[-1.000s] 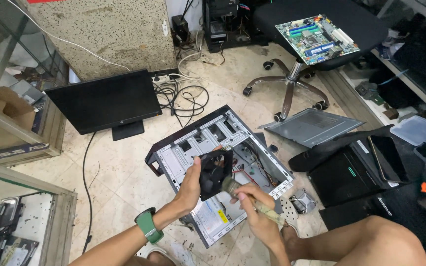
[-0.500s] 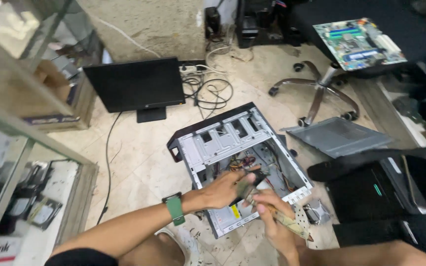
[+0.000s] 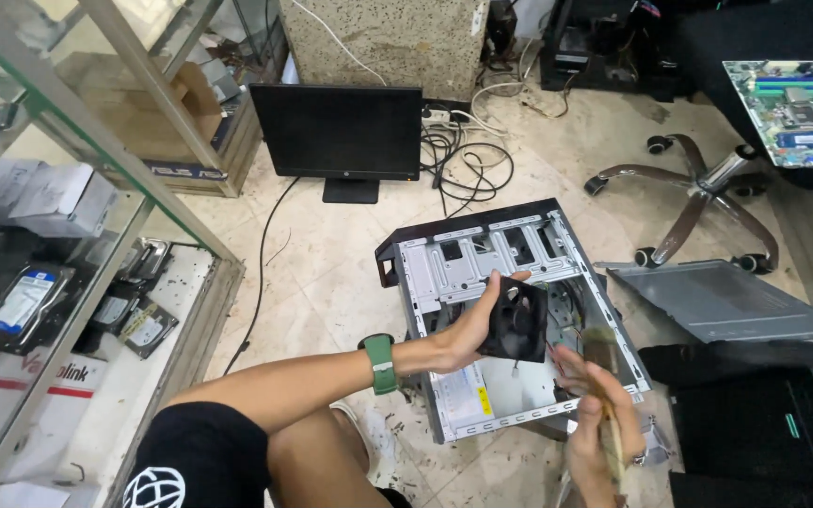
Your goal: Cleaning a computer cooling fan using a small brush to remove dust.
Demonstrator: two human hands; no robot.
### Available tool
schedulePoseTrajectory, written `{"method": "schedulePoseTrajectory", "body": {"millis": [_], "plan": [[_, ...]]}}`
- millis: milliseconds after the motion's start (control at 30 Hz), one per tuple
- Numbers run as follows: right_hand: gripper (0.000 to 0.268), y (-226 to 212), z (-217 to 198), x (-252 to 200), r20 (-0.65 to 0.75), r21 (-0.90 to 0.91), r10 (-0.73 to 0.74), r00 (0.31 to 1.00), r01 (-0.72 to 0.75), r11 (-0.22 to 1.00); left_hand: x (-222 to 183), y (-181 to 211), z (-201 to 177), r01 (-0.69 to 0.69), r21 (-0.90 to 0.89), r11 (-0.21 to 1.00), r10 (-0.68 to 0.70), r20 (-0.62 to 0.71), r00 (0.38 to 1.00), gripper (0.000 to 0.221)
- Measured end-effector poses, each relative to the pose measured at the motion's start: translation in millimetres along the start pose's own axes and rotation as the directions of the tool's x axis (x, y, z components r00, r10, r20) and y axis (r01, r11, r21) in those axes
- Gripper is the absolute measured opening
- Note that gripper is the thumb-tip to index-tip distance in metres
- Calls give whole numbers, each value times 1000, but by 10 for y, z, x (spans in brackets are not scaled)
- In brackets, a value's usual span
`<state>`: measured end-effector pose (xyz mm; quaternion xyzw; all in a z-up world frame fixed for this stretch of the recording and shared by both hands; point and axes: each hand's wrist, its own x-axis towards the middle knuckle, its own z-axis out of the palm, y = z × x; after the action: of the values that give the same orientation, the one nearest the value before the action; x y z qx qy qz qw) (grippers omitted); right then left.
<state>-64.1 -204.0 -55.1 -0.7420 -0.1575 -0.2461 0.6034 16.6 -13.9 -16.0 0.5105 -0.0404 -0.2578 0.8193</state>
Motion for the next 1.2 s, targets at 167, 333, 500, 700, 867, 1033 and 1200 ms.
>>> {"method": "schedulePoseTrajectory", "body": {"millis": [167, 333, 500, 700, 867, 1033, 1200], "plan": [[35, 53, 152, -46, 130, -261, -37, 991, 70, 963, -14, -16, -28, 167, -219, 961, -158, 58, 986, 93], [30, -202, 185, 93, 68, -345, -125, 990, 141, 928, -65, 47, -22, 224, -163, 961, -198, 160, 967, 96], [31, 74, 16, -96, -242, -226, 15, 970, -72, 971, -127, 134, -58, 165, 167, 972, -204, 259, 944, 112], [23, 271, -110, -83, -307, 354, 346, 886, -232, 906, -57, -86, -193, -5, 292, 956, -29, 113, 993, 42], [12, 229, 25, -61, -122, 580, 469, 874, -321, 749, -151, -20, -110, 129, 198, 972, -167, 187, 968, 75], [6, 223, 149, -52, -43, 457, 464, 885, -396, 796, -259, 204, 67, 159, 13, 987, -158, 238, 958, 65], [48, 85, 91, 70, -152, 187, 385, 910, -356, 916, -227, 243, 48, 39, -62, 997, -28, 176, 984, 52]]}}
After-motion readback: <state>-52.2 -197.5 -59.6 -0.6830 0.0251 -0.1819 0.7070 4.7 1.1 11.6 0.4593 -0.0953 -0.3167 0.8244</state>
